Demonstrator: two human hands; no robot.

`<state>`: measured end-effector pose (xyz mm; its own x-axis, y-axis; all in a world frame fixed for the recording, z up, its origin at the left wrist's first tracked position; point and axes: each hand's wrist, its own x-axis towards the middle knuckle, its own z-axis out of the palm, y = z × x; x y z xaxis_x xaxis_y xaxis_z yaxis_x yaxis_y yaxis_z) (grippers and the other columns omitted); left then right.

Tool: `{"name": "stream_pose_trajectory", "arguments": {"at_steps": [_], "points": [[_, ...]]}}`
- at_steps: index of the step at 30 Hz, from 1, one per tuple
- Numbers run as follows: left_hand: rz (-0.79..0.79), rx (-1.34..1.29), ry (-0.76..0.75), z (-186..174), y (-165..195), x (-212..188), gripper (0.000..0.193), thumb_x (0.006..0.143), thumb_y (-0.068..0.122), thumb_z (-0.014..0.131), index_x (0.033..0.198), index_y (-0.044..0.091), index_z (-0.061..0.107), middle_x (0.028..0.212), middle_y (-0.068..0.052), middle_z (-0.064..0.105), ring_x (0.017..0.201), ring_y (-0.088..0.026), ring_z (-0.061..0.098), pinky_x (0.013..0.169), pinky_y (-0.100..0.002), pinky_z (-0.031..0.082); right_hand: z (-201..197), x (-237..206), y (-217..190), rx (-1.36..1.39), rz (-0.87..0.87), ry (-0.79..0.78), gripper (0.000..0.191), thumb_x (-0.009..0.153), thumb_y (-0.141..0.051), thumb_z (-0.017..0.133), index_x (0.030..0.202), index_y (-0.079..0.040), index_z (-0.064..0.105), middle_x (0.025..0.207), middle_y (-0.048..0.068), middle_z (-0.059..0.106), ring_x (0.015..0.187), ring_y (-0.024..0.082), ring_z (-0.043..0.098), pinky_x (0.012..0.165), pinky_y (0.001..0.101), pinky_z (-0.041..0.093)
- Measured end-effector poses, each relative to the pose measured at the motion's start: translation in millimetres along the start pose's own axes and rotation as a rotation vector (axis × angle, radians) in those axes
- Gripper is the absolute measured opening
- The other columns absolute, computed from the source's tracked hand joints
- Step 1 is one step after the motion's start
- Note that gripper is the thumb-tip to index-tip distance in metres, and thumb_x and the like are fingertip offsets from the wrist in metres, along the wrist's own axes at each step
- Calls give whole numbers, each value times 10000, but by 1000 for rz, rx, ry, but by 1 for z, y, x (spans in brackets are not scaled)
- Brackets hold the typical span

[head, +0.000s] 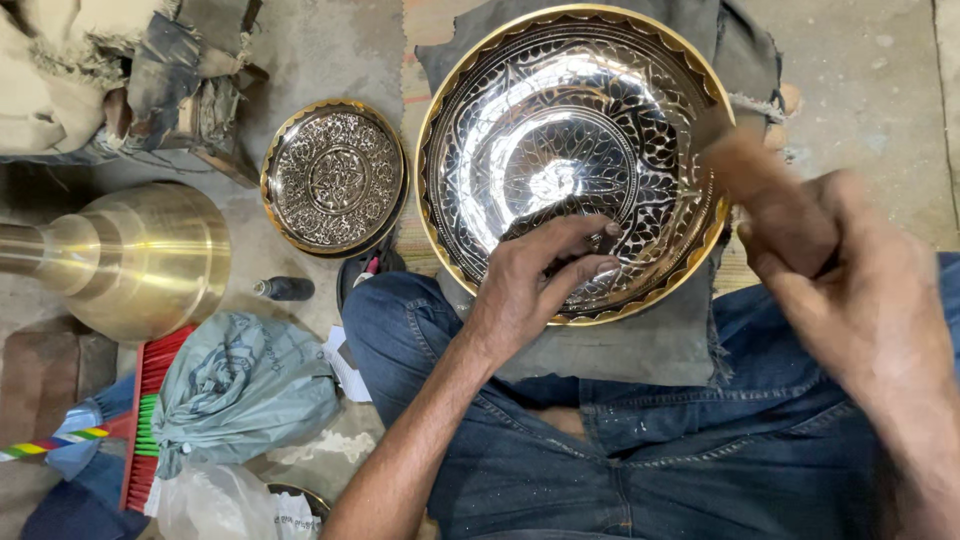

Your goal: The person is sitting on the floor, using a chisel and a wooden mallet to engrave intricate floral patterns into a large, polished brass bowl. They hold the chisel in their left hand and strike it with the mallet in their right hand, working on the inner surface of the bowl.

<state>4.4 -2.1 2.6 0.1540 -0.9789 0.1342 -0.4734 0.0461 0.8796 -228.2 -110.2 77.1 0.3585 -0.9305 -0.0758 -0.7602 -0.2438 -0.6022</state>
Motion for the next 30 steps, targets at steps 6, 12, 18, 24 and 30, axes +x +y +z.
{"name": "stream_pose_trajectory", "arguments": {"at_steps": [6, 12, 18, 24, 30], "points": [[16, 6, 4, 1, -1, 0, 393, 974, 244, 718, 1339, 111, 655, 1255, -86, 743, 1043, -199, 771, 873, -337, 650, 2, -1, 10, -352, -279, -3, 290, 851, -130, 748, 1115, -82, 636, 896, 169, 709, 834, 356, 713, 719, 462, 565], [29, 40, -5, 4, -5, 1, 411, 987, 259, 701, 1368, 121, 634, 1220, -68, 745, 1059, -199, 769, 907, -342, 654, 8, 2, 21, -429, -278, -85, 296, 846, -162, 767, 1100, -103, 628, 902, 139, 727, 808, 326, 724, 727, 457, 564], [64, 52, -2, 3, -5, 1, 402, 997, 242, 696, 1371, 107, 632, 1224, -83, 739, 1111, -207, 749, 936, -348, 647, 6, 1, 16, -560, -347, -45, 330, 803, -168, 782, 1087, -111, 623, 886, 126, 726, 843, 314, 732, 724, 427, 575], [81, 46, 14, 1, -2, 0, 370, 998, 222, 701, 1346, 106, 650, 1231, -86, 743, 1107, -203, 748, 936, -347, 640, 2, -2, 5, -479, -352, -69, 344, 789, -143, 764, 1095, -101, 612, 916, 125, 710, 882, 357, 711, 718, 476, 545], [77, 28, 35, -2, 4, -2, 354, 996, 217, 706, 1329, 102, 664, 1123, -78, 761, 1007, -174, 764, 854, -339, 634, 4, -3, 10, -576, -222, -169, 353, 811, -197, 775, 1109, -111, 608, 916, 100, 714, 902, 358, 703, 764, 472, 549]]}}
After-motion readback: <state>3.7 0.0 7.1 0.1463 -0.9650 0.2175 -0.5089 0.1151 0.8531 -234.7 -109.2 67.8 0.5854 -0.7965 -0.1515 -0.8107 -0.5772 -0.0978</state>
